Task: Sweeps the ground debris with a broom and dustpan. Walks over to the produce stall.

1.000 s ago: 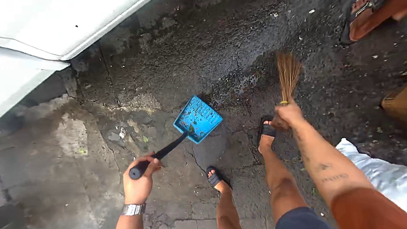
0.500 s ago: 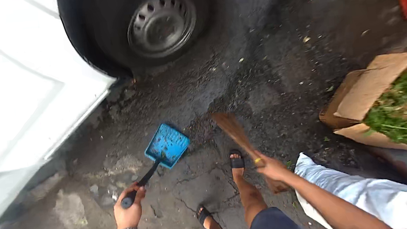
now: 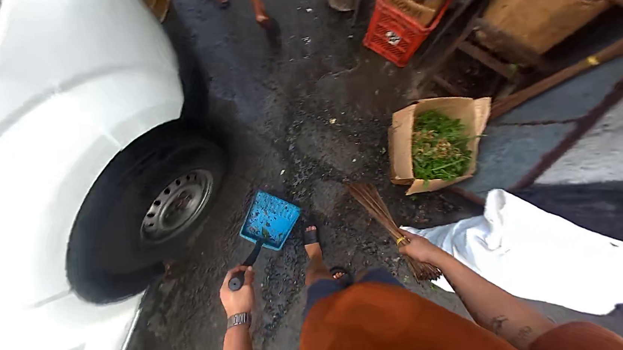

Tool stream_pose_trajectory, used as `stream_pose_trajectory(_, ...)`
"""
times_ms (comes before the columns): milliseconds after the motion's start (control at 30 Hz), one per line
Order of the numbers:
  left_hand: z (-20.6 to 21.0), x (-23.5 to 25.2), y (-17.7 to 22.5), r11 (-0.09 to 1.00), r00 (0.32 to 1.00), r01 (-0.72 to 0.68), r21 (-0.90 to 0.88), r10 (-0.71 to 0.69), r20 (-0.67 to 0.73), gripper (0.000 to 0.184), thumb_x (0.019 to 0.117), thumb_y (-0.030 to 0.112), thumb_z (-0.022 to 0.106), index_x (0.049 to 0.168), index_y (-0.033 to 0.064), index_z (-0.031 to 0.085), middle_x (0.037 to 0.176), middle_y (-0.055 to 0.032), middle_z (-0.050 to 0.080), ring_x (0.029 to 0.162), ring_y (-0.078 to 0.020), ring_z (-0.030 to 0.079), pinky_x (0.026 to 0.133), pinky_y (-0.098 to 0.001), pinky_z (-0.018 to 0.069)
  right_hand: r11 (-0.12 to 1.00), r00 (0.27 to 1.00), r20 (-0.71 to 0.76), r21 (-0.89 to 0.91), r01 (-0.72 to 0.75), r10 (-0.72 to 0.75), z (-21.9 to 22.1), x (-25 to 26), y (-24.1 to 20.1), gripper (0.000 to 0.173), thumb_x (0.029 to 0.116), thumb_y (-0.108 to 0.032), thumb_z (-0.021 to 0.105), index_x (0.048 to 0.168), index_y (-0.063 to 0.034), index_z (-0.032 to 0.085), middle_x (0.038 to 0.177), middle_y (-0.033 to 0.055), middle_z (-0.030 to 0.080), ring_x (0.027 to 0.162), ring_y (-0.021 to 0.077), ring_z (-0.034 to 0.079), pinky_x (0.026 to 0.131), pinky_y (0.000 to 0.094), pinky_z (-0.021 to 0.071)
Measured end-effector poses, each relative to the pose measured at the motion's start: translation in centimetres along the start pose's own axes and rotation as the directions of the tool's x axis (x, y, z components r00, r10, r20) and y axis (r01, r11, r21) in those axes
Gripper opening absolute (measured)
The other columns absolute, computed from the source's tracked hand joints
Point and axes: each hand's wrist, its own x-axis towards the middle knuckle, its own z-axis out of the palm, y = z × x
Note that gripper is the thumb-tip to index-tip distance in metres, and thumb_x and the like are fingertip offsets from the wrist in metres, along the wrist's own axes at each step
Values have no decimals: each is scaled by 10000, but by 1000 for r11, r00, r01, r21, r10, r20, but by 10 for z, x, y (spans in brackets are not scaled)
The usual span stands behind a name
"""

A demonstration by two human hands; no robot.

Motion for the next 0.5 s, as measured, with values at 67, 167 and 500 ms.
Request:
stream_pose_trajectory(67,29,43,41,993,992,-75,89,65,106,281,945,198,709,1153,10,683,1030,-140,734,854,-217,738,819,-443,628,999,999,-20,38,-26,27,-15,-10,10,841,886,-274,777,1610,-202,355,1406,228,596,1281,397,592,1072,621,464)
stream_pose_trajectory(167,64,91,125,954,952,-199,222,134,276,294,958,226,699,1164,16,684,1048,-154,723,915,-250,715,884,-484,584,982,993,2,146,-118,119,-32,-12,20,773,887,-268,775,1568,-144,431,1433,237,574,1345,393,543,1112,609,426)
stream_pose_trajectory(500,277,262,419,690,682,-616,380,227,695,243,956,241,732,1143,88,700,1053,-132,723,937,-274,706,874,-564,563,257,899,273,893,-370,343,-47,86,20,372,1039,-291,561,1293,-20,559,973,155,613,772,231,588,670,430,523)
